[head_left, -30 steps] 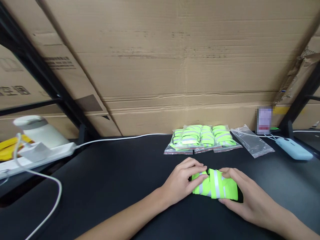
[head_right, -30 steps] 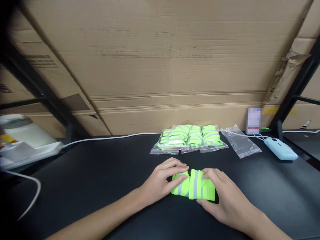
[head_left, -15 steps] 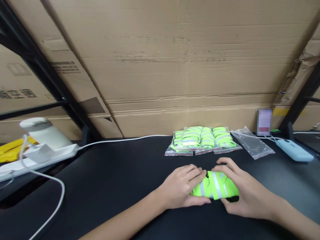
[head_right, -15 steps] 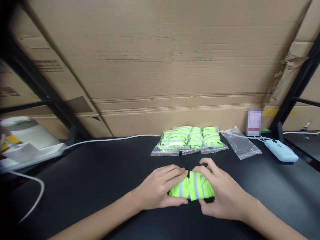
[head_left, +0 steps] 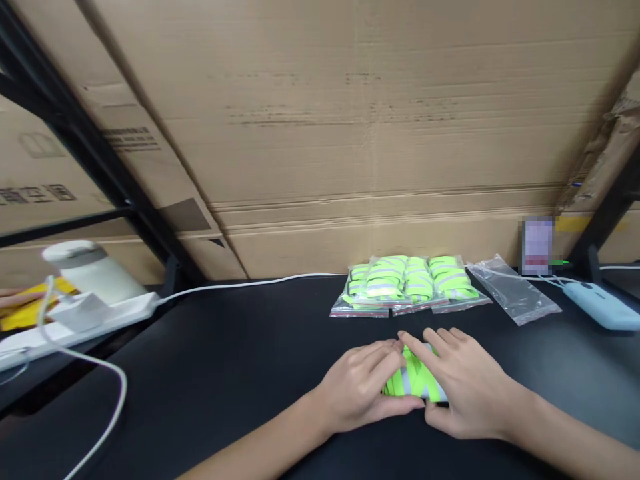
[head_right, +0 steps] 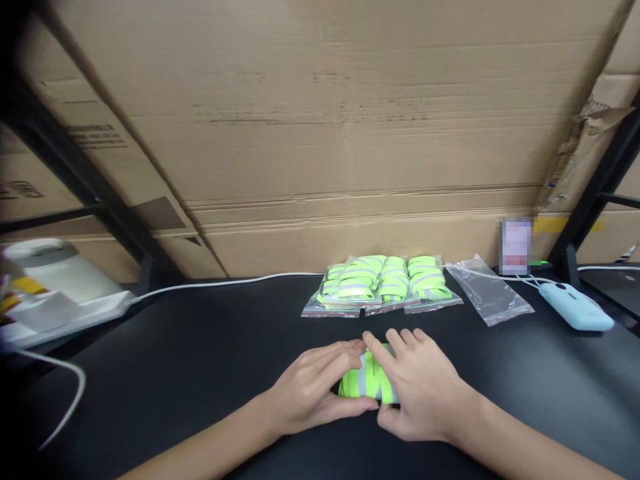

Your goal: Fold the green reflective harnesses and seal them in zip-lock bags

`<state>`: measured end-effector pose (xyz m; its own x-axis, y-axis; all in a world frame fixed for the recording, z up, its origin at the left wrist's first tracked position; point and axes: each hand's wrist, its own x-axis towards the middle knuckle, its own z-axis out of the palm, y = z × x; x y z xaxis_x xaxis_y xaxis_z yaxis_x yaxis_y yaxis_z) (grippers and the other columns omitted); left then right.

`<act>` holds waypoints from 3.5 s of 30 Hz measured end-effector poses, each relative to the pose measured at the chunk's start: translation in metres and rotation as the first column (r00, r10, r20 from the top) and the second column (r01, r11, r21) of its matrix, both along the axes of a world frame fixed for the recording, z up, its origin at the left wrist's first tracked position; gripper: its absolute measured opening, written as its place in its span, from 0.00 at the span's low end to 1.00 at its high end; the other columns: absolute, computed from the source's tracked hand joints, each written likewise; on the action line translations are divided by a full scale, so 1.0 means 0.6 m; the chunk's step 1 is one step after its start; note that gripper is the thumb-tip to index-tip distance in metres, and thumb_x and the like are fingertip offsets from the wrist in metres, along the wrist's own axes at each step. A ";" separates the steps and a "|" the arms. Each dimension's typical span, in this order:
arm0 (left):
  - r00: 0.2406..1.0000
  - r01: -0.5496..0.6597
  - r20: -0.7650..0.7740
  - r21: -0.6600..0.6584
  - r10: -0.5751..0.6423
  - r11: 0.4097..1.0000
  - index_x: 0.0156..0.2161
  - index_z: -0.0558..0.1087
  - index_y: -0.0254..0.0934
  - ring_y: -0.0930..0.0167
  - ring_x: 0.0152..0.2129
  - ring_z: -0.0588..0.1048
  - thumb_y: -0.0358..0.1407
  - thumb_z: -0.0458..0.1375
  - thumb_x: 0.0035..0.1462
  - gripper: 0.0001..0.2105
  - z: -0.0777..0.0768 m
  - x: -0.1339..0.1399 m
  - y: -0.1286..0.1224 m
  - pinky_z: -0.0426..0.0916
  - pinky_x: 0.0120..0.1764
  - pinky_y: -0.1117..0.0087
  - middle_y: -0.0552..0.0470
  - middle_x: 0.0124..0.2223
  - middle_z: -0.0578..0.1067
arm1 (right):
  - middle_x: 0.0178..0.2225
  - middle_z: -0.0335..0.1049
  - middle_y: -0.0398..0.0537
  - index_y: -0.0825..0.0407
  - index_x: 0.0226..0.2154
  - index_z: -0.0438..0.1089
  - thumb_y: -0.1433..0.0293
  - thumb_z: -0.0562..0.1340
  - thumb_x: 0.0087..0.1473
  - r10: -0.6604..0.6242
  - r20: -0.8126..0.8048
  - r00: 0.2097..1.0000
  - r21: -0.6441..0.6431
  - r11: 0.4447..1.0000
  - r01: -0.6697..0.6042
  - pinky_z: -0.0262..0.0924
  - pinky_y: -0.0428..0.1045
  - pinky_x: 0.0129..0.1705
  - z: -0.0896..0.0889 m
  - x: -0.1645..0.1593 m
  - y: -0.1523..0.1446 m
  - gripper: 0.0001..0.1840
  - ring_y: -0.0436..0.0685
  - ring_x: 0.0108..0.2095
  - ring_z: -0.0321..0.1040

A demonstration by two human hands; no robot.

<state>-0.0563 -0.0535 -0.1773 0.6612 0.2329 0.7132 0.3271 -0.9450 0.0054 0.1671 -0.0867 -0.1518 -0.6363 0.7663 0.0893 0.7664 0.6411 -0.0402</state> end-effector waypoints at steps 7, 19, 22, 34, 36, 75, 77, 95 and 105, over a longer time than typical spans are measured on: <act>0.989 0.095 0.127 -0.160 -0.075 0.983 0.45 0.69 0.35 0.63 0.37 0.81 0.48 0.68 0.57 0.21 0.000 0.002 0.006 0.80 0.42 0.65 0.42 0.38 0.80 | 0.50 0.72 0.64 0.59 0.65 0.61 0.52 0.60 0.58 0.018 -0.037 0.999 -0.006 1.000 -0.019 0.65 0.64 0.46 -0.002 0.009 0.005 0.40 0.72 0.47 0.72; 0.882 0.033 0.436 -0.434 0.178 0.900 0.43 0.70 0.36 0.68 0.31 0.74 0.47 0.43 0.74 0.19 0.007 0.009 0.038 0.73 0.34 0.66 0.47 0.39 0.72 | 0.46 0.75 0.56 0.54 0.61 0.67 0.42 0.61 0.58 0.163 -0.372 0.914 0.168 0.980 -0.107 0.69 0.56 0.45 -0.003 0.055 0.039 0.41 0.63 0.44 0.75; 0.897 -0.100 0.349 -0.437 0.271 0.894 0.36 0.69 0.36 0.70 0.31 0.72 0.36 0.49 0.72 0.12 0.012 0.017 0.048 0.69 0.37 0.67 0.51 0.34 0.71 | 0.51 0.74 0.58 0.53 0.62 0.65 0.44 0.60 0.61 0.170 -0.566 0.807 0.343 0.939 0.042 0.69 0.56 0.49 0.019 0.098 0.076 0.39 0.64 0.48 0.74; 0.916 -0.100 -0.396 -0.073 0.063 0.992 0.49 0.74 0.32 0.59 0.48 0.74 0.34 0.53 0.69 0.11 0.015 0.317 0.074 0.67 0.52 0.58 0.41 0.49 0.76 | 0.46 0.76 0.57 0.52 0.63 0.67 0.44 0.59 0.61 -0.319 -0.632 0.706 0.452 0.588 0.670 0.67 0.52 0.40 -0.016 0.294 0.182 0.38 0.67 0.43 0.76; 0.914 -0.141 -0.394 -0.084 0.097 0.987 0.51 0.74 0.29 0.55 0.51 0.73 0.36 0.53 0.69 0.14 0.013 0.374 0.092 0.67 0.53 0.55 0.36 0.51 0.76 | 0.48 0.76 0.58 0.52 0.63 0.67 0.45 0.59 0.61 -0.306 -0.666 0.680 0.464 0.543 0.699 0.66 0.52 0.41 -0.014 0.307 0.184 0.37 0.67 0.44 0.76; 0.957 -0.285 -0.100 -0.136 0.273 0.949 0.33 0.71 0.36 0.68 0.27 0.73 0.27 0.53 0.63 0.08 0.006 0.070 0.075 0.70 0.31 0.69 0.50 0.32 0.74 | 0.45 0.75 0.61 0.61 0.62 0.65 0.41 0.57 0.61 0.373 -0.300 0.878 0.451 0.867 -0.214 0.70 0.59 0.47 -0.024 0.086 0.077 0.44 0.67 0.45 0.74; 0.963 -0.264 -0.106 -0.216 0.246 0.940 0.33 0.71 0.36 0.72 0.24 0.73 0.25 0.54 0.61 0.07 0.001 0.070 0.074 0.68 0.27 0.74 0.54 0.30 0.72 | 0.46 0.75 0.62 0.60 0.62 0.64 0.41 0.57 0.61 0.366 -0.307 0.879 0.422 0.880 -0.219 0.70 0.60 0.48 -0.026 0.086 0.075 0.44 0.67 0.47 0.74; 0.975 -0.068 0.153 -0.485 0.161 0.872 0.38 0.79 0.36 0.68 0.30 0.78 0.20 0.57 0.53 0.12 -0.009 0.076 0.085 0.71 0.33 0.71 0.49 0.34 0.79 | 0.54 0.76 0.63 0.60 0.61 0.65 0.45 0.60 0.62 0.301 -0.339 0.891 0.354 0.919 -0.175 0.71 0.61 0.53 -0.029 0.098 0.081 0.40 0.69 0.53 0.75; 0.869 -0.112 0.343 -0.565 0.356 0.818 0.41 0.76 0.35 0.73 0.20 0.75 0.34 0.57 0.67 0.07 -0.012 0.088 0.083 0.69 0.23 0.76 0.52 0.31 0.79 | 0.55 0.76 0.63 0.60 0.61 0.66 0.48 0.63 0.60 0.177 -0.330 0.927 0.241 0.966 -0.099 0.69 0.63 0.57 -0.019 0.102 0.075 0.39 0.69 0.55 0.75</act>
<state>-0.0037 -0.0038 -0.1843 0.2050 0.7485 0.6307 0.3876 -0.6538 0.6499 0.2286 -0.0415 -0.1629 -0.6337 0.6102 0.4756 0.6328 0.7625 -0.1351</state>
